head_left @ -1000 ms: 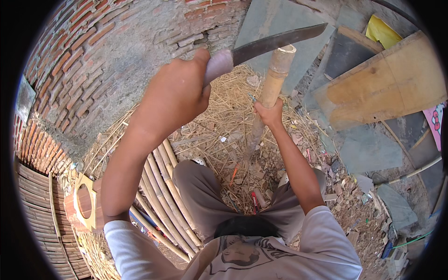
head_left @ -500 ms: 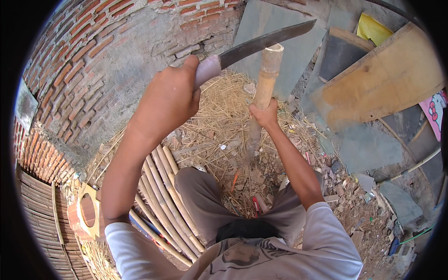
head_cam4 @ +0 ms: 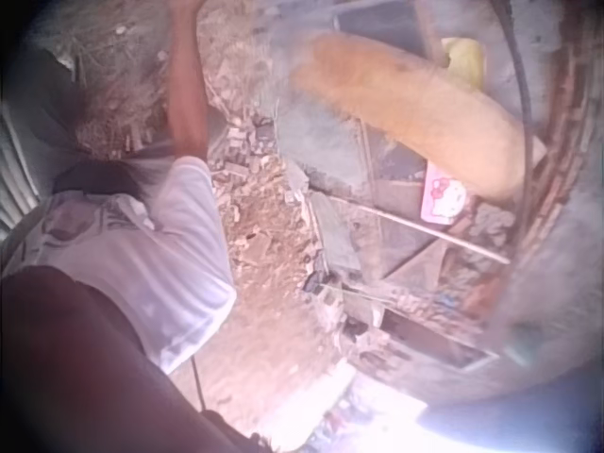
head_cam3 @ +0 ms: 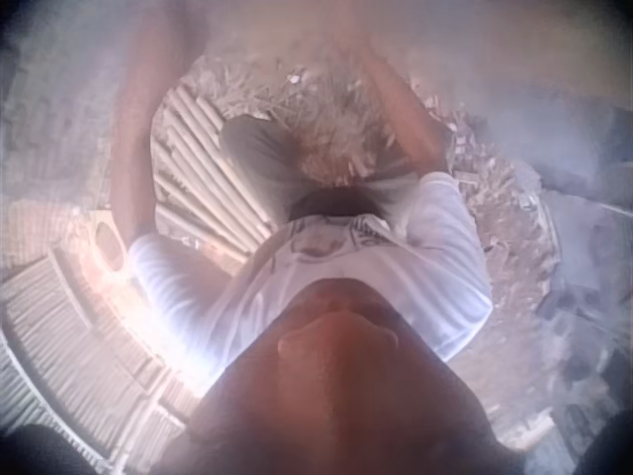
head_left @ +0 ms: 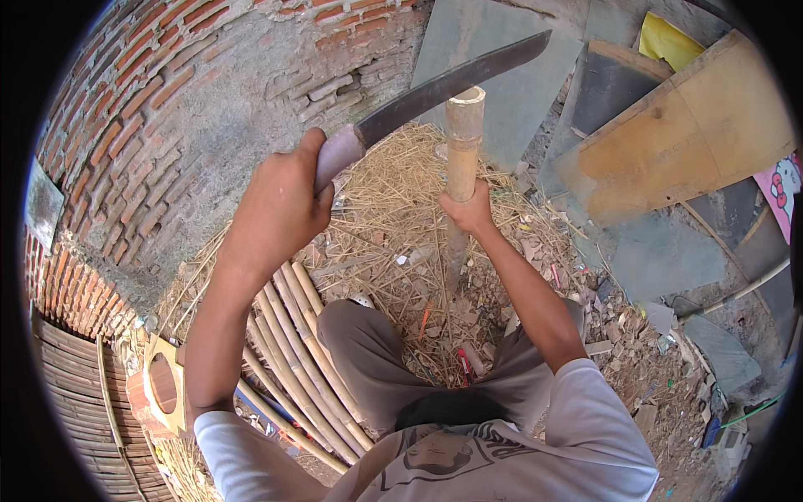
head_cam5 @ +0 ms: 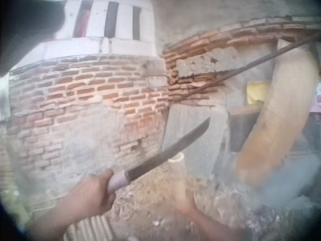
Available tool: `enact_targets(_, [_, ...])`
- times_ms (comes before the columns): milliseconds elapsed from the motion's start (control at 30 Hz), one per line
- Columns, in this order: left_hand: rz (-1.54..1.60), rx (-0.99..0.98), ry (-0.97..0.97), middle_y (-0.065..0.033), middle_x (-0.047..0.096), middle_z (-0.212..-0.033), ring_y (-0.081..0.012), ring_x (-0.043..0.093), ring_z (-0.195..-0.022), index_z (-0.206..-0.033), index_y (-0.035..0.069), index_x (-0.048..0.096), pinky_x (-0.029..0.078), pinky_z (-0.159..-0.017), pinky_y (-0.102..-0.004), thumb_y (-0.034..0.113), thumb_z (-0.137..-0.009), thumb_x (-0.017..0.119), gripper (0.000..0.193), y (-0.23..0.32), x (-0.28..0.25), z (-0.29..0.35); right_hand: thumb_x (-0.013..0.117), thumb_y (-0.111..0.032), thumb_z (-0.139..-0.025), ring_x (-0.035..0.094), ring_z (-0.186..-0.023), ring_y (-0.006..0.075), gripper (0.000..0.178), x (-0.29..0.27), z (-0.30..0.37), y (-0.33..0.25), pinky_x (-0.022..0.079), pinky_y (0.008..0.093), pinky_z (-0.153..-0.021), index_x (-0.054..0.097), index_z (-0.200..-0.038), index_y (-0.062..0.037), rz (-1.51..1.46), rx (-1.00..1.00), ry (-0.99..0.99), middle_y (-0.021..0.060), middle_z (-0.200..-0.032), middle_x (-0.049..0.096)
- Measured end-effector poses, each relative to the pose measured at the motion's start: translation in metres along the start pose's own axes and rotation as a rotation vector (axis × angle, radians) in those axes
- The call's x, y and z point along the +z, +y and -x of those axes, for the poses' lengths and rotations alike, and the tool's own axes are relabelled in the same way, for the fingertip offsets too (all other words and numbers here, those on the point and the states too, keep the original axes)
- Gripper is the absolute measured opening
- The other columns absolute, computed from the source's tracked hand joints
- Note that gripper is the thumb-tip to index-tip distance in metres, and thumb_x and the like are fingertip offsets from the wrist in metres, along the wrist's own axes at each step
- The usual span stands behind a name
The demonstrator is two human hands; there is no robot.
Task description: The person sits on the ground and uses a large knife to split a bamboo pole into thin strips. They hold the pole vertically, strike it with a wooden stick to drive the blade through, and then peel the resulting strips apart by hand.
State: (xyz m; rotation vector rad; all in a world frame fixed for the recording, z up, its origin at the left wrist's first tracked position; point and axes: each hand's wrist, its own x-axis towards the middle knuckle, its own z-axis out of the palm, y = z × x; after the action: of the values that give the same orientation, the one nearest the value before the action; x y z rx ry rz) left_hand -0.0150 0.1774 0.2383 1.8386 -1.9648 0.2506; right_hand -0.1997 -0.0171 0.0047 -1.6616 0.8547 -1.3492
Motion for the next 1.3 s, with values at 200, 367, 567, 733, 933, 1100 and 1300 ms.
enact_targets(200, [-0.109, 0.018, 0.074, -0.0302, 0.063, -0.080, -0.0481, 0.061, -0.078, -0.118, -0.003, 0.053, 0.048, -0.073, -0.0526, 0.000, -0.079, 0.062, 0.040, 0.007, -0.037, -0.010, 0.073, -0.015, -0.069, 0.062, -0.064, 0.0139, 0.024, 0.000, -0.024, -0.029, 0.050, 0.0321, -0.059, 0.061, -0.082, 0.0005, -0.009, 0.053, -0.070, 0.0067, -0.072, 0.065])
enact_targets(367, [-0.127, 0.092, 0.149, -0.0288, 0.063, -0.078, -0.0476, 0.063, -0.077, -0.117, -0.003, 0.052, 0.049, -0.071, -0.0517, 0.001, -0.079, 0.063, 0.039, 0.016, -0.046, -0.010, 0.074, -0.016, -0.069, 0.061, -0.062, 0.0135, 0.023, -0.004, -0.034, -0.035, 0.050, 0.0320, -0.058, 0.061, -0.079, -0.0005, -0.049, 0.020, -0.067, 0.0057, -0.071, 0.064])
enact_targets(567, [0.102, -0.054, 0.000, -0.0311, 0.061, -0.073, -0.0488, 0.063, -0.075, -0.107, -0.004, 0.051, 0.049, -0.069, -0.0520, 0.001, -0.078, 0.062, 0.032, -0.003, 0.025, 0.010, 0.074, -0.016, -0.070, 0.064, -0.065, 0.0146, 0.022, 0.011, 0.002, 0.022, 0.051, 0.0321, -0.059, 0.061, -0.079, -0.0005, -0.072, 0.047, -0.056, 0.0063, -0.072, 0.065])
enact_targets(733, [-0.004, 0.048, 0.022, -0.0297, 0.061, -0.072, -0.0478, 0.063, -0.075, -0.108, -0.003, 0.049, 0.050, -0.069, -0.0524, 0.000, -0.078, 0.062, 0.033, 0.015, 0.012, -0.002, 0.073, -0.016, -0.072, 0.066, -0.070, 0.0159, 0.022, -0.011, 0.005, 0.021, 0.053, 0.0323, -0.063, 0.063, -0.083, 0.0000, -0.029, 0.077, -0.036, 0.0077, -0.077, 0.067])
enact_targets(933, [-0.026, 0.109, 0.035, -0.0282, 0.063, -0.073, -0.0460, 0.064, -0.072, -0.107, -0.002, 0.050, 0.050, -0.066, -0.0519, -0.001, -0.077, 0.062, 0.032, 0.022, 0.007, 0.009, 0.075, -0.023, -0.074, 0.069, -0.080, 0.0212, 0.033, -0.030, 0.016, -0.010, 0.054, 0.0355, -0.071, 0.065, -0.094, 0.0012, 0.142, 0.107, -0.135, 0.0123, -0.085, 0.069])
enact_targets(1100, [-0.027, 0.078, 0.050, -0.0270, 0.064, -0.073, -0.0446, 0.064, -0.070, -0.107, -0.002, 0.051, 0.051, -0.065, -0.0512, 0.001, -0.078, 0.062, 0.031, 0.026, 0.007, 0.020, 0.080, -0.036, -0.072, 0.064, -0.098, 0.0306, 0.069, -0.062, 0.026, -0.052, 0.051, 0.0417, -0.085, 0.053, -0.121, 0.0050, 0.384, 0.013, -0.170, 0.0202, -0.106, 0.063])
enact_targets(1300, [-0.087, 0.143, 0.128, -0.0258, 0.065, -0.075, -0.0415, 0.066, -0.071, -0.105, -0.002, 0.053, 0.053, -0.065, -0.0491, 0.004, -0.080, 0.062, 0.028, 0.020, 0.014, 0.020, 0.083, -0.029, -0.074, 0.054, -0.107, 0.0261, 0.067, -0.096, 0.038, -0.224, 0.042, 0.0394, -0.094, 0.051, -0.125, -0.0009, 0.854, -0.887, 0.301, 0.0149, -0.114, 0.055])
